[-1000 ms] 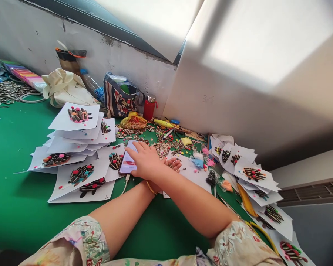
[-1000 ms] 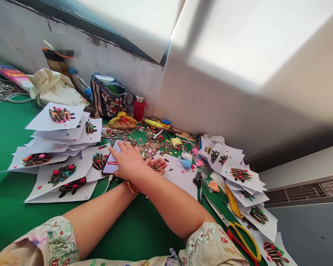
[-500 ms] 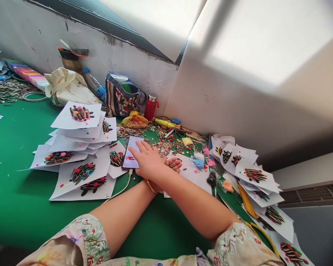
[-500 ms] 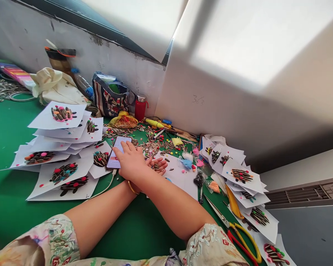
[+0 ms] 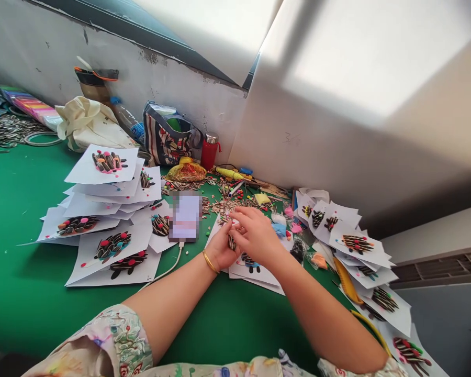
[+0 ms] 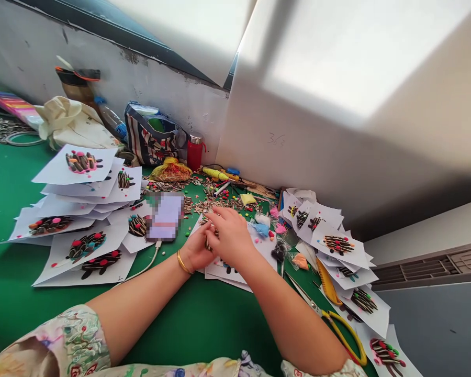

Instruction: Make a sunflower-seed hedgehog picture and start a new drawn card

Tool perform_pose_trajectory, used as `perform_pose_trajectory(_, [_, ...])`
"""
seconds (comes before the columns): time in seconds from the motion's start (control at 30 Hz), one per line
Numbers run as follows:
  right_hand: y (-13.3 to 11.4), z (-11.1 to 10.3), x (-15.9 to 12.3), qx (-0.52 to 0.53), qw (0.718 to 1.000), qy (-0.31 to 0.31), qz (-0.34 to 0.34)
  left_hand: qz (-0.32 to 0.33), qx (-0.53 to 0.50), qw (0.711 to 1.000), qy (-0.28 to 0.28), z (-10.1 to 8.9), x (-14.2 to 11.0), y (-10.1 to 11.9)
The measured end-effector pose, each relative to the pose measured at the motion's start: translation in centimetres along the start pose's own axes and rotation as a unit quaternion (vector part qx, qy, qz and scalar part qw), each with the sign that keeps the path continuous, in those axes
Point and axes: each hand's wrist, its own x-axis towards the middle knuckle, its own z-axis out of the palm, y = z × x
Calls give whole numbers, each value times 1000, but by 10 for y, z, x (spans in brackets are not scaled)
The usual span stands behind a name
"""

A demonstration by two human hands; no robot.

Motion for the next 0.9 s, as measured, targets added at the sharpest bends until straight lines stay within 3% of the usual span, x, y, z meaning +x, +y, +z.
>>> perform_pose_trajectory(0.17, [35, 2, -47, 46, 998, 28, 28, -31, -40, 999, 5, 1, -1, 3])
perform_pose_trajectory(0.3, [46, 10, -68, 65, 995, 66, 49, -42, -77, 996, 19, 4, -3, 4])
perform_pose_trajectory(0.57, [48, 17, -80, 74, 990, 110, 54, -52, -77, 995, 16, 7, -5, 1])
perform_pose_trajectory(0.9, [45, 9, -87, 9, 995, 94, 36, -69, -62, 995, 20, 18, -11, -5])
